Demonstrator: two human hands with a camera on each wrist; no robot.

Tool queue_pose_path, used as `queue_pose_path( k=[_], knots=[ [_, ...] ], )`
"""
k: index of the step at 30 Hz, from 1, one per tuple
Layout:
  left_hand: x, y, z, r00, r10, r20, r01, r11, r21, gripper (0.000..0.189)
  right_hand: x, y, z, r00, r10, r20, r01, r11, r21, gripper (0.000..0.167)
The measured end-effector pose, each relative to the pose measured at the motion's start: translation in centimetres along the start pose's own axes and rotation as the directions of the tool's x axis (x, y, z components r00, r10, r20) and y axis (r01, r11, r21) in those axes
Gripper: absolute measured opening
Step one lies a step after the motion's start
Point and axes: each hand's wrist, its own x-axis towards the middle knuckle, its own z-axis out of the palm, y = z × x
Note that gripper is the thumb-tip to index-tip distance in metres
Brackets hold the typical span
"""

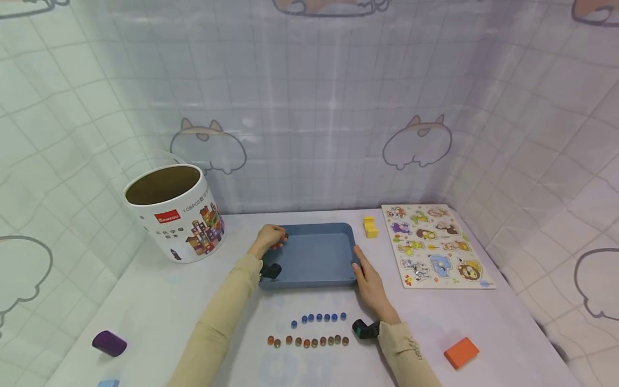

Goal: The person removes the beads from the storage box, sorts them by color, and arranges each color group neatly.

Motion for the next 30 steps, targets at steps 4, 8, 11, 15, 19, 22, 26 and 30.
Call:
queue_pose_path(
  k=[4, 8, 11, 15, 19, 22, 26, 30],
  knots=[
    [0.3, 0.0, 0.6, 1.000, -0.013, -0.029, 0.015, 0.995, 0.096, 0.027, 0.1, -0.1, 0.1, 1.000, -0.003, -0.006, 0.003, 1.000, -0.010, 0.051],
    [0.0, 0.2, 0.9, 0.999, -0.027, -0.040, 0.033, 0.987, 0.156, 0.025, 0.1, -0.1, 0.1, 1.000, 0.007, -0.002, -0.007, 1.000, -0.015, 0.050],
    [0.0, 0.3, 1.0, 0.999, -0.040, -0.034, 0.046, 0.983, 0.180, 0.023, 0.1, -0.2, 0.2, 1.000, 0.016, 0.002, -0.016, 1.000, -0.007, 0.050],
    [-0.2, 0.5, 0.8, 0.999, -0.033, 0.021, 0.028, 0.981, 0.190, 0.021, 0.1, -0.3, 0.1, 1.000, 0.025, 0.005, -0.025, 1.000, -0.008, 0.051],
    [-1.1, 1.0, 0.2, 0.990, 0.049, 0.129, -0.067, 0.988, 0.142, 0.021, 0.1, -0.4, 0.1, 0.999, 0.032, 0.013, -0.032, 0.999, -0.007, 0.051],
    [-2.6, 1.2, -0.3, 0.967, 0.139, 0.215, -0.159, 0.984, 0.080, 0.026, 0.0, -0.4, 0.0, 0.999, 0.036, 0.021, -0.036, 0.999, 0.001, 0.051],
    [-5.1, 1.0, -1.2, 0.924, 0.230, 0.306, -0.239, 0.971, -0.009, 0.026, 0.1, -0.4, 0.0, 0.999, 0.037, 0.024, -0.037, 0.999, 0.004, 0.050],
    [-7.7, -0.3, -2.4, 0.886, 0.281, 0.369, -0.277, 0.959, -0.065, 0.024, 0.1, -0.4, 0.0, 0.999, 0.038, 0.027, -0.039, 0.999, 0.014, 0.051]
  ],
)
